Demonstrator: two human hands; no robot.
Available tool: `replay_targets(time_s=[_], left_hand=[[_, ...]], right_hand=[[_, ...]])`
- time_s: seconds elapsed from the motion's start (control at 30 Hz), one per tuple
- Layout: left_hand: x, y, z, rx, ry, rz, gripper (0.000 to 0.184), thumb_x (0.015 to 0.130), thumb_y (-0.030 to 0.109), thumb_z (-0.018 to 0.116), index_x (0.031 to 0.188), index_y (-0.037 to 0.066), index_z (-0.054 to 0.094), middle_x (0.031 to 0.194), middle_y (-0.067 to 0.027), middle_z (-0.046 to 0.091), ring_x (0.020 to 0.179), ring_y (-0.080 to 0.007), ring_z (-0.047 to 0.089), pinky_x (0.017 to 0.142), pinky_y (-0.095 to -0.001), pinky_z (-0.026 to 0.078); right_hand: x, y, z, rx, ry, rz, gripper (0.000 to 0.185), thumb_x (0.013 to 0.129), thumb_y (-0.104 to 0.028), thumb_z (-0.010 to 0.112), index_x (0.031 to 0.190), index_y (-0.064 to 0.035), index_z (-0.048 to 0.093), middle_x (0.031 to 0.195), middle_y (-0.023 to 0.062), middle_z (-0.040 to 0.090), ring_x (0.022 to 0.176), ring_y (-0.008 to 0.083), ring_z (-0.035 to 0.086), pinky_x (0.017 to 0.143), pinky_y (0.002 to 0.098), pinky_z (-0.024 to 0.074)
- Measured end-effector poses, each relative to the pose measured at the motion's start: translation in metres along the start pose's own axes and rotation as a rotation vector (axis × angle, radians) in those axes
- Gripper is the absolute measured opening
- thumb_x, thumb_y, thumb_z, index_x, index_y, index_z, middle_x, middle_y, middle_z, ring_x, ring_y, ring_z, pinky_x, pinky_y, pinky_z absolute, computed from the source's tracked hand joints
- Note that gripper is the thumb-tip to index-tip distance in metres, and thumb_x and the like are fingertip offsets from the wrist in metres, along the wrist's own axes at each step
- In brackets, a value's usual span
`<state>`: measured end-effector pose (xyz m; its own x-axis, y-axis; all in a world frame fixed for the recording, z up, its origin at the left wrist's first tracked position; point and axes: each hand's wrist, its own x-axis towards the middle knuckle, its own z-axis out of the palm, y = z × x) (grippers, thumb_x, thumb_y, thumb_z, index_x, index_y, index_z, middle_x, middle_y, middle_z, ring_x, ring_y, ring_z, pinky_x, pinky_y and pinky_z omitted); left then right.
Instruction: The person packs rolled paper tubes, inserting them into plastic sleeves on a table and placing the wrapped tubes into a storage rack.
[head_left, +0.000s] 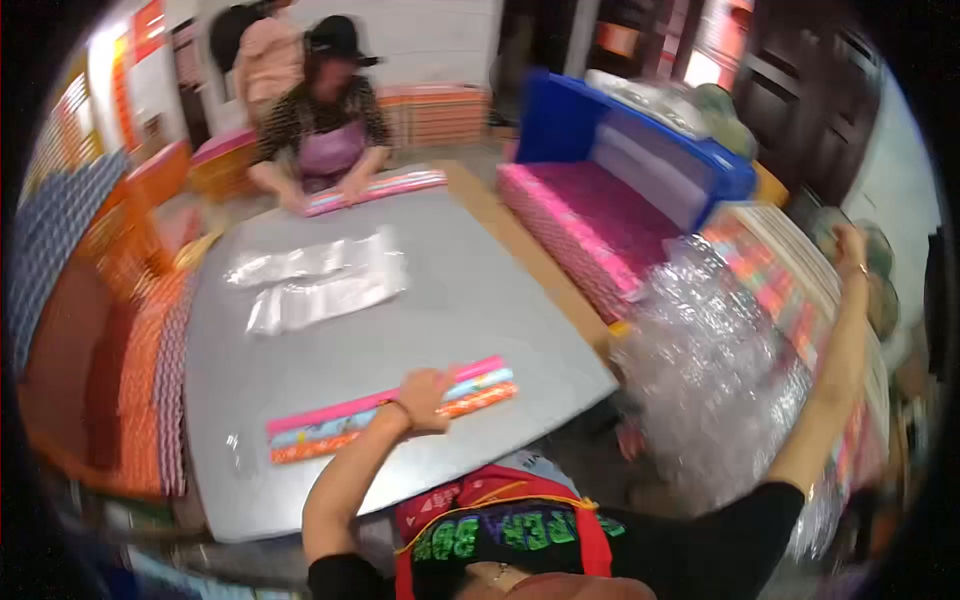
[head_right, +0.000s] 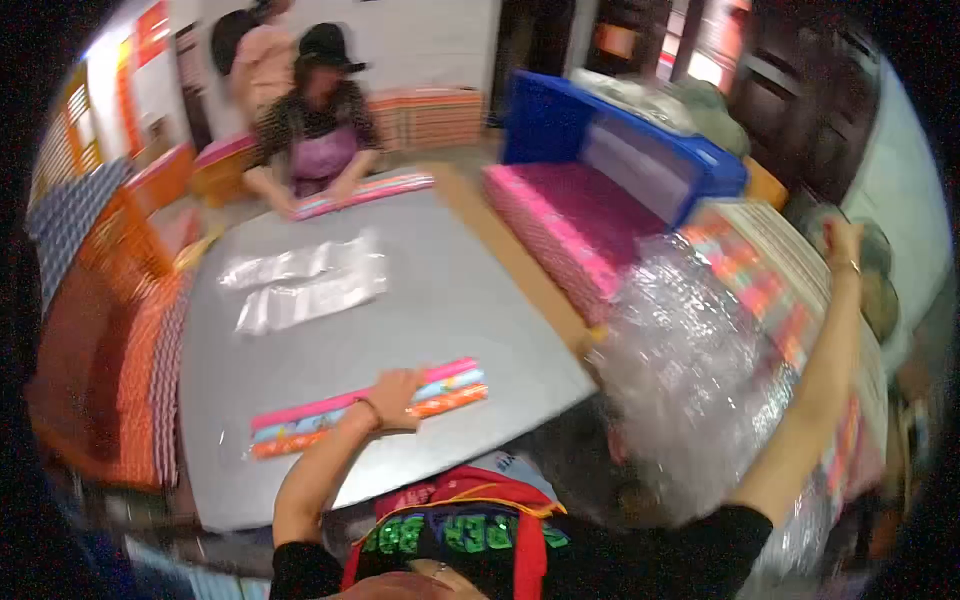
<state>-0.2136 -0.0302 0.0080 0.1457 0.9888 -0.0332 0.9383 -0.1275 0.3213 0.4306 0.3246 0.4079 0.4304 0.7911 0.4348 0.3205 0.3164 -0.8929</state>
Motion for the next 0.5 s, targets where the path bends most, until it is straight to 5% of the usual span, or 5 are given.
replay_targets(time_s=[0.07, 0.1, 0.13, 0.3, 0.5], left_hand=[[-0.001, 0.002, -0.001, 0.069, 0.054, -0.006, 0.098, 0.057, 0.034, 0.067, 0.140, 0.000, 0.029, 0.111, -0.0218, 0.052, 0.105, -0.0369, 0.050, 0.093, -0.0455, 0.039], [-0.001, 0.005, -0.001, 0.072, 0.029, 0.044, 0.098, 0.057, 0.034, 0.067, 0.140, 0.000, 0.029, 0.111, -0.0218, 0.052, 0.105, -0.0369, 0.050, 0.093, -0.0455, 0.039], [-0.002, 0.006, -0.001, 0.103, 0.043, 0.029, 0.099, 0.057, 0.036, 0.067, 0.141, 0.000, 0.028, 0.111, -0.0216, 0.052, 0.105, -0.0370, 0.049, 0.092, -0.0454, 0.039], [-0.003, 0.010, -0.007, 0.113, 0.032, -0.021, 0.100, 0.057, 0.037, 0.066, 0.142, 0.001, 0.028, 0.113, -0.0214, 0.050, 0.105, -0.0371, 0.047, 0.091, -0.0452, 0.038], [-0.005, 0.010, -0.007, 0.125, 0.073, -0.022, 0.097, 0.057, 0.034, 0.064, 0.141, 0.002, 0.028, 0.113, -0.0220, 0.050, 0.104, -0.0368, 0.047, 0.089, -0.0458, 0.039]], right_hand=[[0.023, 0.024, -0.042, -0.013, 0.099, -0.076, 0.012, 0.071, -0.009, 0.061, 0.082, -0.0043, 0.058, 0.052, -0.0004, 0.042, 0.041, 0.0098, 0.035, 0.038, 0.0273, 0.0257], [-0.009, 0.012, -0.049, 0.031, 0.205, -0.120, 0.066, 0.070, -0.004, 0.058, 0.132, 0.0028, 0.039, 0.057, 0.0018, 0.047, 0.041, 0.0108, 0.036, 0.038, 0.0268, 0.0257], [-0.040, -0.013, -0.057, -0.034, 0.142, -0.090, 0.087, 0.068, 0.005, 0.054, 0.145, 0.0025, 0.013, 0.063, 0.0051, 0.050, 0.047, 0.0125, 0.043, 0.040, 0.0274, 0.0310], [-0.001, -0.025, -0.068, -0.073, 0.366, -0.103, 0.081, 0.076, -0.008, 0.061, 0.146, -0.0030, 0.021, 0.060, 0.0046, 0.052, 0.041, 0.0105, 0.037, 0.037, 0.0253, 0.0243], [-0.147, -0.118, 0.099, 0.321, -0.549, -0.235, 0.035, 0.091, -0.020, 0.058, 0.124, -0.0061, 0.055, 0.083, -0.0066, 0.052, 0.063, -0.0011, 0.042, 0.053, 0.0133, 0.0292]])
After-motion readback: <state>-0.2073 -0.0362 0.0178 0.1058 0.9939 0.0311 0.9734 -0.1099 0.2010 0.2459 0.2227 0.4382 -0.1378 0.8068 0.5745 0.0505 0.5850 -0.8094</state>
